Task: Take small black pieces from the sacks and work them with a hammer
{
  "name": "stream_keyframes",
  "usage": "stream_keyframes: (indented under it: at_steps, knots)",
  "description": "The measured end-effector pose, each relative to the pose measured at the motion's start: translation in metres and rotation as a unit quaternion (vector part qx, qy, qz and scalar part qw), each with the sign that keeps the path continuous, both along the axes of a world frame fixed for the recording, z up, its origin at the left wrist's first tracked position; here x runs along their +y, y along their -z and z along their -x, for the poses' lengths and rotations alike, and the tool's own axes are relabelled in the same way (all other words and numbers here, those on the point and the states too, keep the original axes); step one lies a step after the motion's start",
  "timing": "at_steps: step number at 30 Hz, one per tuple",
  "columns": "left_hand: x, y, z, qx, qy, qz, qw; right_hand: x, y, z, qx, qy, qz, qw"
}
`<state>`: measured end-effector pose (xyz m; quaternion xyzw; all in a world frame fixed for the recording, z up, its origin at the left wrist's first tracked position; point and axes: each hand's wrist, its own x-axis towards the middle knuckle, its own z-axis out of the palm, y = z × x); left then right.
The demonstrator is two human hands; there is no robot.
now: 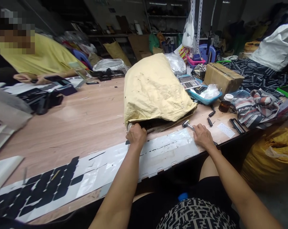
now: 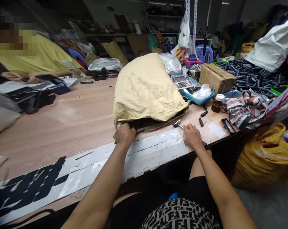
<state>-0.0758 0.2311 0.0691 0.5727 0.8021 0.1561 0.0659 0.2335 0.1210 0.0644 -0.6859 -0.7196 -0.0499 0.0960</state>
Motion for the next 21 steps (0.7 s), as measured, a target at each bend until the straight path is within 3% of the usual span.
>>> stream_keyframes:
  at_steps: [5,8,10,12,16,21]
  knots:
    - [-0.012,0.005,0.001,-0.026,0.030,-0.059,0.997,0.000,-0.001,0.002,0.007,0.005,0.009,1.000]
    - [-0.034,0.009,-0.017,-0.116,0.146,-0.102,0.977,0.000,-0.003,0.002,0.012,0.006,0.016,1.000]
    - [-0.050,0.014,-0.038,-0.183,0.249,-0.089,0.947,0.000,-0.003,0.002,0.015,0.010,0.017,1.000]
    - [-0.062,0.021,-0.061,-0.212,0.313,-0.065,0.923,0.000,-0.003,0.001,0.018,0.015,0.015,1.000]
    - [-0.069,0.034,-0.089,-0.201,0.332,-0.057,0.920,0.000,0.000,0.000,0.028,0.022,0.010,0.999]
    - [-0.062,0.043,-0.085,-0.256,0.324,-0.070,0.908,0.002,0.003,0.000,0.014,0.036,0.020,0.999]
